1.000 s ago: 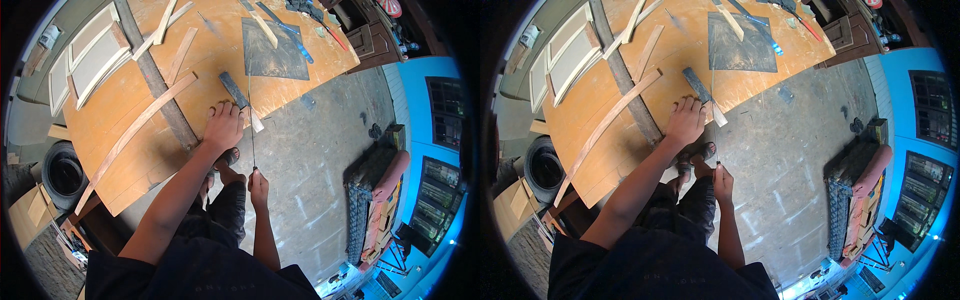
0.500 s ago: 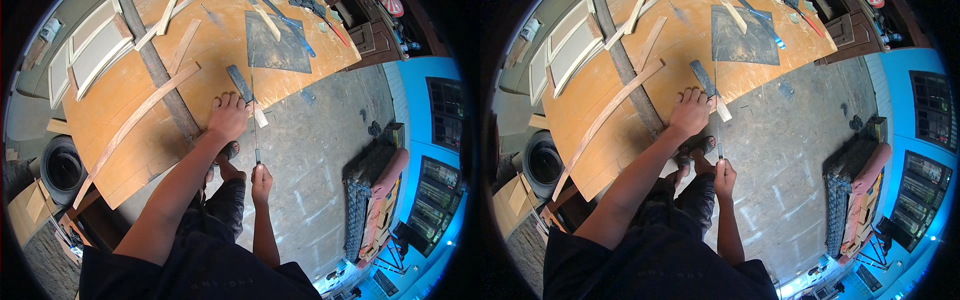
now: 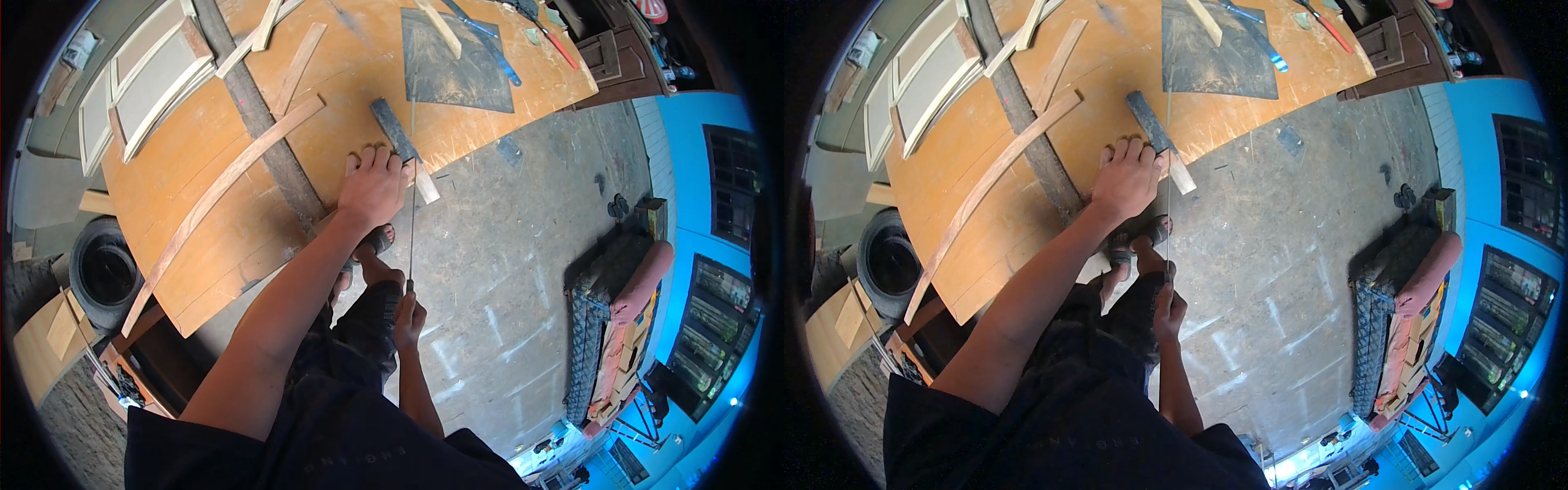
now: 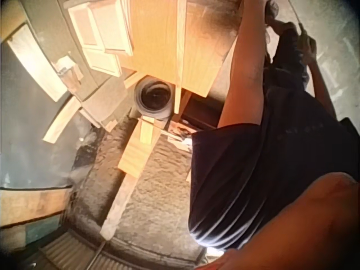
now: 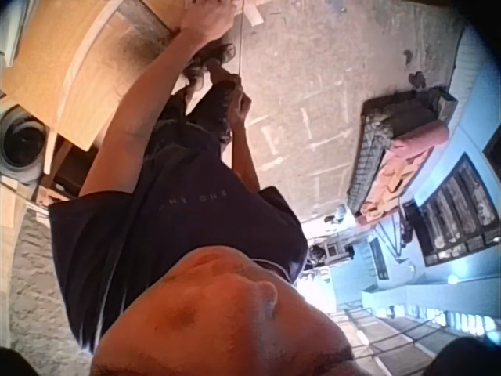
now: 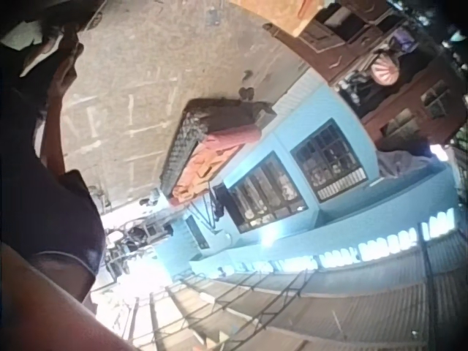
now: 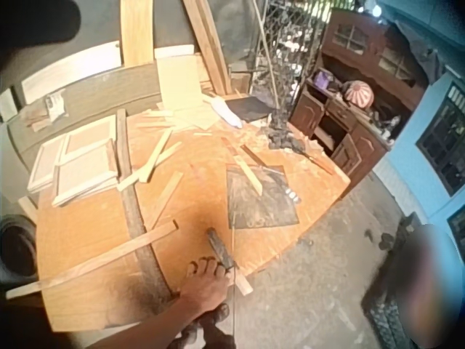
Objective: Sawing and filing a small wooden piece at a workbench.
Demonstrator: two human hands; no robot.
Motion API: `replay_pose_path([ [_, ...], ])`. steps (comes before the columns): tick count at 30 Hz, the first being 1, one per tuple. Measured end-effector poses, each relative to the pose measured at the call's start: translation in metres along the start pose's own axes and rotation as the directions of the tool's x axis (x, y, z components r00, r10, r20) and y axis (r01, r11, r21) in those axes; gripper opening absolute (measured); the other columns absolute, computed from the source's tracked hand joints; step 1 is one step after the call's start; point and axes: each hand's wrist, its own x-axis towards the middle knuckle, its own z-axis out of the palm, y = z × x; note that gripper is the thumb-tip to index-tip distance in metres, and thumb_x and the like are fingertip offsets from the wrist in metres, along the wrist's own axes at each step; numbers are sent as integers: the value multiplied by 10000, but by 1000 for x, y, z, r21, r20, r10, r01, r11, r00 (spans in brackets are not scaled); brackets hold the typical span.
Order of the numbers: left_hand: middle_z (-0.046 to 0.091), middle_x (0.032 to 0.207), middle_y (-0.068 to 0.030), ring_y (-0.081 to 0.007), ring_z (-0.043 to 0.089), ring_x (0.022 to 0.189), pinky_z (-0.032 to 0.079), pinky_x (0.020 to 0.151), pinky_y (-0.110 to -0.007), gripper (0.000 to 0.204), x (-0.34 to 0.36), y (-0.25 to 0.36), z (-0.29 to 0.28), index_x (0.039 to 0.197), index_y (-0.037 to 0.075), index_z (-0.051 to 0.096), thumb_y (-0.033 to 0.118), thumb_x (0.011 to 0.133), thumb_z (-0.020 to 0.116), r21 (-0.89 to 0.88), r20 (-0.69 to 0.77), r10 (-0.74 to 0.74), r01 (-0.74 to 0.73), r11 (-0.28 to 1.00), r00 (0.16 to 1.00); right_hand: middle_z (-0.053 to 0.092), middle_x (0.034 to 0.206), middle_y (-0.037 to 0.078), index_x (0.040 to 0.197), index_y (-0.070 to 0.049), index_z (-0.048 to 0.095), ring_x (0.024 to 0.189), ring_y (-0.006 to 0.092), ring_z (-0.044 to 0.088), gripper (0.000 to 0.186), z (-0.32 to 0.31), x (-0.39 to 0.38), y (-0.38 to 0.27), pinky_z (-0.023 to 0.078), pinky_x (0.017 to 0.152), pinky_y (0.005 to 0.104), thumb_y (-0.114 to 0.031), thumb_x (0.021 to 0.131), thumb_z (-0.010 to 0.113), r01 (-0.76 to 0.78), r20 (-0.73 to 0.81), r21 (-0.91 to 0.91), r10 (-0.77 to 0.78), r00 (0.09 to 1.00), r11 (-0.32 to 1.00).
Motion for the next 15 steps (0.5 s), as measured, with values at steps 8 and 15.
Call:
replay_pose_path([
  [8,572,995,-132,-317,554,996,411,859,-502,245,6,5,1,950,74,589,294,987,486,-44,44,-15,17,999,999,381,519,-52,576,-115,408,466,63,330,604,45,86,-43,251,449,276,-463,1070,416,-4,17,89,2,1000,996],
  [15,575,987,-128,-316,558,988,415,847,-495,242,3,-3,2,948,75,594,291,986,493,-15,15,-13,13,1000,1000,382,539,-57,593,-136,394,469,49,319,566,-18,17,6,257,452,252,-446,1064,435,-60,61,79,56,997,995],
])
